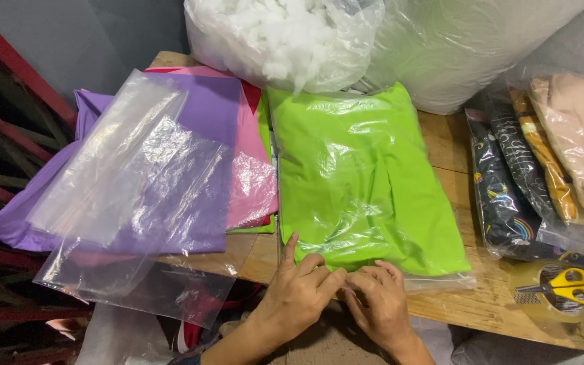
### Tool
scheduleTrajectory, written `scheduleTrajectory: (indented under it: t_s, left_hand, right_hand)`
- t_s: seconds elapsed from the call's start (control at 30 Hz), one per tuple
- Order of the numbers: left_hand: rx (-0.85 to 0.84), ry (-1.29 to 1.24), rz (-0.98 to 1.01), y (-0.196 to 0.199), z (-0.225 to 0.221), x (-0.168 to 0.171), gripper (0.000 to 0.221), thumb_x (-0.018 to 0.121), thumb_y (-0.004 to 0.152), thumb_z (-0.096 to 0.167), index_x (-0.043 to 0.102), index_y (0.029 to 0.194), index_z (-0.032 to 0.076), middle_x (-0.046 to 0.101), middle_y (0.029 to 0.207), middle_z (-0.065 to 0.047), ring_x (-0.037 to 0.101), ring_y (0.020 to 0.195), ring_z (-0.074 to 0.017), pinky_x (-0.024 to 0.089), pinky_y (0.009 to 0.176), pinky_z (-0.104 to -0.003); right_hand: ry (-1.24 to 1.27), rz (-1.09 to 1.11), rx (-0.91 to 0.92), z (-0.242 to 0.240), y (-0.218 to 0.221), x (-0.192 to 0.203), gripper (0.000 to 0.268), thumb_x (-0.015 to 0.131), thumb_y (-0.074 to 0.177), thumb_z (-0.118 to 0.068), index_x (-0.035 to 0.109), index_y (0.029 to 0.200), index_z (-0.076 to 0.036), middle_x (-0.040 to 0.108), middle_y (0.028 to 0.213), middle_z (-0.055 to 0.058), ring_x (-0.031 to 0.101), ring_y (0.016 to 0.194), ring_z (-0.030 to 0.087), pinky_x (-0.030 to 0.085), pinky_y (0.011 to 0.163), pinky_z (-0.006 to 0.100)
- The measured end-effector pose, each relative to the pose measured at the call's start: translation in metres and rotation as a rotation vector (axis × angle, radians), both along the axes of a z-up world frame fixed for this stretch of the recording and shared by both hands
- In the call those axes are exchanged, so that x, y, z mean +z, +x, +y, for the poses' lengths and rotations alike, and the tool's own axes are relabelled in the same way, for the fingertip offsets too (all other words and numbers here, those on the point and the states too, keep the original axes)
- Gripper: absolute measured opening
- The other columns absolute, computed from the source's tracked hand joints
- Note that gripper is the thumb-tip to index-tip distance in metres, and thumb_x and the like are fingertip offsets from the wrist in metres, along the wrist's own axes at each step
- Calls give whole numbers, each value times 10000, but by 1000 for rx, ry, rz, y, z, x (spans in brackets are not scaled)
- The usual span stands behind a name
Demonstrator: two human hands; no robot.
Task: The person closes the seal of a plastic bag containing green fabric, presses on the bag to remove air, and then folds a purple fabric item by hand.
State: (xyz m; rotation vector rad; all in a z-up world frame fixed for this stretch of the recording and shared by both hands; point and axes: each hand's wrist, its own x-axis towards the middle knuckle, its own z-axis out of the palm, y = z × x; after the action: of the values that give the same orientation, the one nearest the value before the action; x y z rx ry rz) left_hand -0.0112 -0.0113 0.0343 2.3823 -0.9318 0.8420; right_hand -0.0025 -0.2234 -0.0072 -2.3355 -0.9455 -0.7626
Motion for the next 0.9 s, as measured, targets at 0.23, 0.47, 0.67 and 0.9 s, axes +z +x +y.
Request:
scheduleTrajectory:
  t_s: [0.23,0.47,0.67,0.9]
  left_hand:
    - [23,-39,111,3,7,6,184,544,968,14,684,1086,30,595,712,-84,575,859,-285,179,1172,-699]
    - [106,114,-32,8,-5,14,235,597,948,-35,559,782,127,470,663,-25,523,726,-235,238,1199,-662]
    - [96,96,78,15,5,15,188,588,918,-63,597,829,103,516,675,-46,549,766,-249,253,1174,-683]
    - [85,125,183,20,7,18,189,603,842,-49,607,727,102,539,690,-60,551,753,-280,282,1123,-748]
  right_hand:
    - [20,2,-60,-4,4,8,220,752,884,-109,607,1042,-159,716,886,-32,656,823,170,428,999,445]
    - [-26,-28,-44,-1,10,15,204,725,904,-102,599,1055,-158,669,809,-17,656,831,192,423,1003,436]
    - [-45,24,-91,-18,11,20,289,782,864,-128,613,1096,-166,745,957,-38,665,866,169,428,1033,460]
    - [-18,72,-121,-29,10,16,298,795,857,-130,609,1088,-156,748,948,-44,665,860,157,416,1053,462]
